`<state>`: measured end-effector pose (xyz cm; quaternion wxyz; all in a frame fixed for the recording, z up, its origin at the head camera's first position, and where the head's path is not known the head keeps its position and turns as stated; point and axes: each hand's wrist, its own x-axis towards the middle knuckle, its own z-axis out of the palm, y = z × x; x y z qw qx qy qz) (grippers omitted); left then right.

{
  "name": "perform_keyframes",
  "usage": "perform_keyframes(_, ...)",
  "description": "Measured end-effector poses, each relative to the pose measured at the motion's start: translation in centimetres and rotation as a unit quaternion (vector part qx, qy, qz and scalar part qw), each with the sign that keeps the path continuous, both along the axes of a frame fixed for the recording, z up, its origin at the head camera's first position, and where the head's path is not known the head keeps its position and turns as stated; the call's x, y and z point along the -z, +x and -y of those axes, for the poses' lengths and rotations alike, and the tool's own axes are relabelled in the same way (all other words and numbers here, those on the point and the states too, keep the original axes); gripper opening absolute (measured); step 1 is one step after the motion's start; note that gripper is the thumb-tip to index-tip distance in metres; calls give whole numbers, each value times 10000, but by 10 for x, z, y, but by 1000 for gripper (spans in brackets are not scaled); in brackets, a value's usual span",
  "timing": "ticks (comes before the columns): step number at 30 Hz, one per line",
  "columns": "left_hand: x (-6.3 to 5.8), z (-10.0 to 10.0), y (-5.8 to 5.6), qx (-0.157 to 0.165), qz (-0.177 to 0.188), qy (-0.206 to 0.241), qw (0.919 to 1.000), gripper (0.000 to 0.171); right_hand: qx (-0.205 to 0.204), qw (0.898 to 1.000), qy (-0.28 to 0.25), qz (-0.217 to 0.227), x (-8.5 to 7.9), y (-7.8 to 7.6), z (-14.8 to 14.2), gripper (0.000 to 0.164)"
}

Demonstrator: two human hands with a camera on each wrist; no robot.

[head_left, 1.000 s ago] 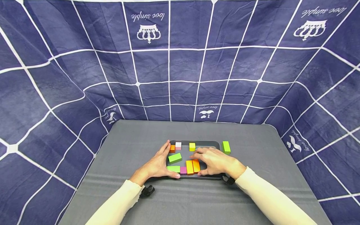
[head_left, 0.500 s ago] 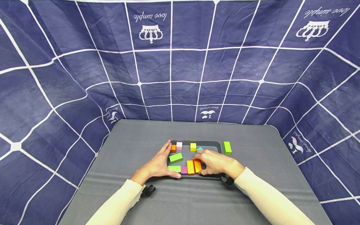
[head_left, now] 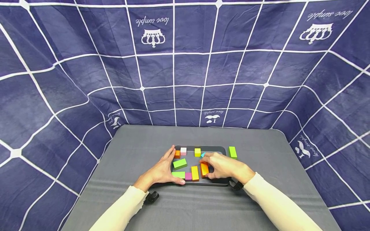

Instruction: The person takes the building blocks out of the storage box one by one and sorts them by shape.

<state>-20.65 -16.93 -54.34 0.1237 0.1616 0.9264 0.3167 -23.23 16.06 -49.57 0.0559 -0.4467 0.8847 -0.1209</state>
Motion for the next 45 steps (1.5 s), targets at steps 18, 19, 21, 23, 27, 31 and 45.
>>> perform_keyframes(18,4,1,0,-5,23,-15,10000,161,510,9973,-452,276,-14,-2,-27,60)
perform_keyframes(19,4,1,0,-7,43,-11,10000,161,563,9969,-476,291,-14,-2,-29,60)
perform_keyframes(21,4,1,0,-5,75,-1,10000,161,654,9961,-531,278,-16,-3,-35,60)
perform_keyframes(23,4,0,0,-12,80,24,10000,161,729,9957,-553,148,-18,-4,-40,58)
perform_keyframes(27,3,0,-2,-35,83,56,9999,161,798,9948,-624,-114,-21,-9,-52,57)
perform_keyframes(31,4,1,-2,-37,72,54,10000,162,907,9931,-722,-176,-24,-15,-65,59)
perform_keyframes(45,2,1,-1,3,-2,-50,10000,160,1185,9848,-1179,-475,-20,-28,-112,56)
